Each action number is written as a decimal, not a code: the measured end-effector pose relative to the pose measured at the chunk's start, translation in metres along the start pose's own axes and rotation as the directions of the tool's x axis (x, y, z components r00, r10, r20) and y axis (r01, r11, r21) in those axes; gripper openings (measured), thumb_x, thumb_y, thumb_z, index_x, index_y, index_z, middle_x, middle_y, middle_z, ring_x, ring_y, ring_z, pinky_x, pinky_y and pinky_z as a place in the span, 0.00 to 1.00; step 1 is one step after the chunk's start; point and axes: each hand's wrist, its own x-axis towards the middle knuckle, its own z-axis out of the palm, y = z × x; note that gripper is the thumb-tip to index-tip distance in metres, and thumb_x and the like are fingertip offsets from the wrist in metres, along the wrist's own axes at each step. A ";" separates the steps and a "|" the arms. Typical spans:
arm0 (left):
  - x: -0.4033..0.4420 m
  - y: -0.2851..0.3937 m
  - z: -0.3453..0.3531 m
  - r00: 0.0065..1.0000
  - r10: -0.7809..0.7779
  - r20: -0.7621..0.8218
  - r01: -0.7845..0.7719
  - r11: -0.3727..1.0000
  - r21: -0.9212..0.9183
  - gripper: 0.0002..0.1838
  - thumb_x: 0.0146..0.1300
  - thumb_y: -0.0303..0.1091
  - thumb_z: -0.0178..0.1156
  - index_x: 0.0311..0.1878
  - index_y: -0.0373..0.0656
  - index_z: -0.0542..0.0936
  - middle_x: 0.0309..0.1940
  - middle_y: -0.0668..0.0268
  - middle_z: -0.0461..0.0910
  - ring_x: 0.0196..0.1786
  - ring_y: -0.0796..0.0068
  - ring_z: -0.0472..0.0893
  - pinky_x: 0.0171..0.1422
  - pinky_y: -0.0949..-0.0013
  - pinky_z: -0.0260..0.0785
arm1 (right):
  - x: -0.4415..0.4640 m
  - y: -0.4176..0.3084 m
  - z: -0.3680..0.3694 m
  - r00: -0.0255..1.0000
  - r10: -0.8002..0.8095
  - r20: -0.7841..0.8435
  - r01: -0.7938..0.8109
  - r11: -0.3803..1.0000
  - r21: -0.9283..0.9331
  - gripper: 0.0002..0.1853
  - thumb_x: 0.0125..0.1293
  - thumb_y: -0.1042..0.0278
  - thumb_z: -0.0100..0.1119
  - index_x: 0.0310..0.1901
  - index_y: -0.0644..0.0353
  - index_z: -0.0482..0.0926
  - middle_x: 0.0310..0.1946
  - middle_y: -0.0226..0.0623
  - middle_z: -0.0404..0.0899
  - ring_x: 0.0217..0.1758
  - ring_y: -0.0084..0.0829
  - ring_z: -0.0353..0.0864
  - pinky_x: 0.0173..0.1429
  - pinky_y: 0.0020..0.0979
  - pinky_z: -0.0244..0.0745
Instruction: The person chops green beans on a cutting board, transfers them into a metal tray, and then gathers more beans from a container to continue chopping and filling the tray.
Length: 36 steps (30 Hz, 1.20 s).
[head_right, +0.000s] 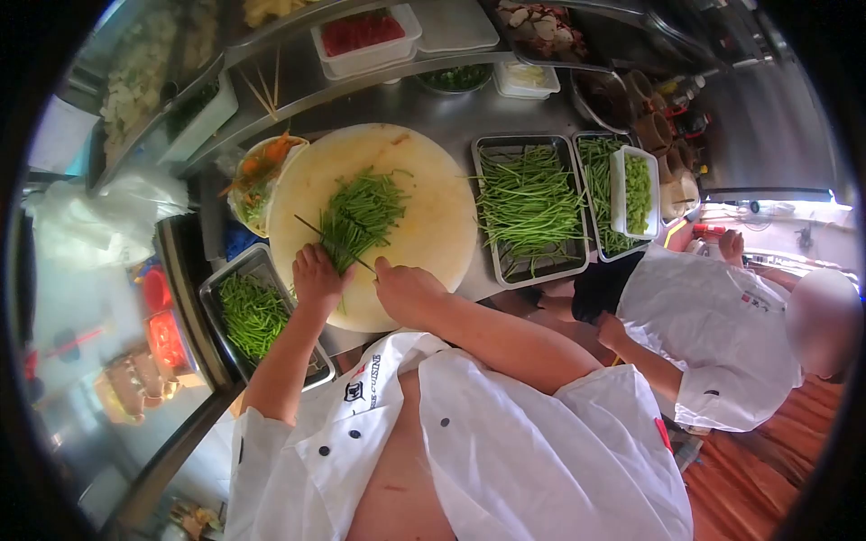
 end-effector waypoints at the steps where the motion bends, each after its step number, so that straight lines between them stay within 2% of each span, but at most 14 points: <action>1: 0.001 0.000 0.000 1.000 0.016 0.026 -0.016 1.000 0.017 0.44 0.53 0.64 0.70 0.56 0.30 0.75 0.48 0.54 0.74 0.52 0.53 0.74 0.59 0.55 0.68 | 0.006 0.000 0.001 1.000 0.002 0.003 -0.002 1.000 -0.004 0.14 0.79 0.61 0.49 0.50 0.66 0.65 0.34 0.58 0.84 0.38 0.62 0.84 0.46 0.57 0.78; 7: 0.001 -0.001 0.002 0.998 0.027 0.053 -0.031 0.997 0.066 0.42 0.52 0.62 0.71 0.55 0.30 0.76 0.48 0.55 0.74 0.52 0.56 0.74 0.58 0.57 0.68 | 0.048 0.017 0.050 1.000 0.019 0.001 -0.018 0.999 -0.040 0.14 0.79 0.60 0.48 0.51 0.65 0.66 0.33 0.58 0.84 0.36 0.61 0.85 0.43 0.57 0.79; 9: 0.000 0.001 0.001 0.998 0.021 0.063 -0.026 0.997 0.072 0.42 0.52 0.62 0.71 0.55 0.30 0.76 0.48 0.55 0.74 0.52 0.56 0.74 0.58 0.57 0.68 | 0.058 0.026 0.070 0.983 -0.088 -0.163 0.073 0.992 -0.099 0.15 0.78 0.60 0.49 0.51 0.65 0.66 0.32 0.58 0.84 0.35 0.60 0.85 0.41 0.56 0.80; 13: -0.002 0.002 0.002 0.999 0.015 0.039 -0.017 0.999 0.052 0.40 0.51 0.61 0.72 0.53 0.33 0.76 0.48 0.55 0.74 0.52 0.55 0.75 0.57 0.56 0.69 | 0.063 0.035 0.071 0.979 -0.101 -0.179 0.084 0.991 -0.104 0.15 0.77 0.59 0.51 0.52 0.64 0.67 0.30 0.58 0.83 0.33 0.59 0.85 0.40 0.56 0.81; 16: -0.003 0.004 0.005 1.000 0.003 -0.005 -0.002 0.999 0.044 0.38 0.50 0.60 0.73 0.51 0.35 0.76 0.48 0.56 0.74 0.52 0.56 0.75 0.57 0.56 0.70 | 0.068 0.048 0.064 0.974 -0.115 -0.196 0.105 0.993 -0.056 0.15 0.76 0.58 0.53 0.51 0.62 0.67 0.27 0.57 0.82 0.32 0.60 0.84 0.39 0.57 0.80; 18: -0.003 0.008 0.006 1.000 -0.005 -0.015 0.006 1.000 0.026 0.38 0.50 0.59 0.73 0.51 0.36 0.76 0.48 0.57 0.74 0.52 0.55 0.75 0.57 0.56 0.70 | 0.069 0.057 0.054 0.966 -0.126 -0.224 0.143 0.988 0.061 0.14 0.77 0.57 0.54 0.50 0.61 0.68 0.27 0.56 0.82 0.33 0.61 0.84 0.39 0.58 0.78; 20: 0.004 0.011 0.009 1.000 -0.017 -0.024 0.017 1.000 0.005 0.38 0.50 0.59 0.74 0.51 0.36 0.75 0.47 0.57 0.74 0.52 0.55 0.75 0.57 0.55 0.71 | 0.061 0.059 0.046 0.969 -0.096 -0.227 0.112 0.992 0.055 0.14 0.77 0.58 0.53 0.50 0.61 0.69 0.29 0.57 0.83 0.35 0.61 0.84 0.41 0.59 0.77; 23: 0.013 0.018 0.013 0.995 -0.040 -0.093 0.036 0.998 -0.045 0.43 0.47 0.60 0.75 0.56 0.33 0.75 0.48 0.56 0.74 0.52 0.55 0.75 0.57 0.54 0.70 | 0.043 0.054 0.032 0.971 -0.049 -0.235 0.059 0.998 0.037 0.14 0.77 0.58 0.52 0.50 0.61 0.69 0.31 0.57 0.84 0.36 0.61 0.85 0.43 0.60 0.78; 25: 0.013 0.020 -0.006 0.987 -0.083 -0.135 0.080 0.996 -0.027 0.53 0.44 0.64 0.77 0.62 0.28 0.73 0.51 0.54 0.75 0.56 0.53 0.76 0.60 0.52 0.70 | 0.033 0.048 0.023 0.970 -0.042 -0.239 0.049 0.999 0.024 0.14 0.76 0.58 0.53 0.49 0.61 0.69 0.31 0.57 0.83 0.36 0.61 0.84 0.42 0.59 0.78; 28: -0.004 0.004 -0.016 0.987 -0.110 -0.119 0.107 0.994 -0.036 0.61 0.41 0.67 0.78 0.67 0.25 0.70 0.55 0.51 0.76 0.60 0.50 0.75 0.64 0.50 0.69 | 0.016 0.032 0.013 0.968 -0.005 -0.252 0.018 0.999 0.051 0.14 0.77 0.59 0.53 0.49 0.62 0.69 0.30 0.58 0.83 0.36 0.61 0.84 0.42 0.59 0.78; 29: -0.008 0.002 -0.020 0.988 -0.105 -0.116 0.102 0.994 -0.033 0.61 0.41 0.67 0.78 0.67 0.25 0.70 0.55 0.51 0.76 0.60 0.50 0.75 0.64 0.50 0.69 | 0.009 0.025 0.008 0.967 -0.008 -0.253 0.025 0.997 0.066 0.14 0.77 0.60 0.53 0.50 0.62 0.69 0.30 0.57 0.83 0.35 0.61 0.85 0.42 0.59 0.78; 31: -0.017 -0.001 -0.028 0.988 -0.145 0.045 0.147 0.988 -0.053 0.62 0.42 0.66 0.79 0.68 0.24 0.68 0.58 0.49 0.75 0.64 0.48 0.74 0.67 0.50 0.68 | -0.001 0.014 0.005 0.967 -0.003 -0.255 0.028 0.995 0.093 0.13 0.77 0.60 0.53 0.50 0.63 0.69 0.30 0.57 0.84 0.35 0.61 0.85 0.41 0.59 0.78; 34: -0.022 -0.002 -0.013 0.995 -0.083 -0.049 0.080 0.995 -0.059 0.59 0.43 0.61 0.79 0.68 0.24 0.68 0.58 0.49 0.74 0.62 0.48 0.74 0.65 0.50 0.69 | -0.005 0.004 0.006 0.967 -0.050 -0.251 0.077 0.992 0.098 0.14 0.77 0.60 0.52 0.50 0.63 0.68 0.30 0.56 0.84 0.35 0.60 0.85 0.41 0.58 0.79; 36: -0.024 0.000 -0.011 0.996 -0.080 -0.032 0.077 0.994 -0.079 0.56 0.45 0.59 0.79 0.67 0.24 0.68 0.57 0.49 0.74 0.61 0.48 0.74 0.65 0.50 0.68 | -0.007 0.000 0.008 0.975 -0.081 -0.208 0.090 0.995 0.036 0.14 0.77 0.60 0.51 0.50 0.64 0.68 0.31 0.55 0.84 0.35 0.60 0.85 0.41 0.57 0.80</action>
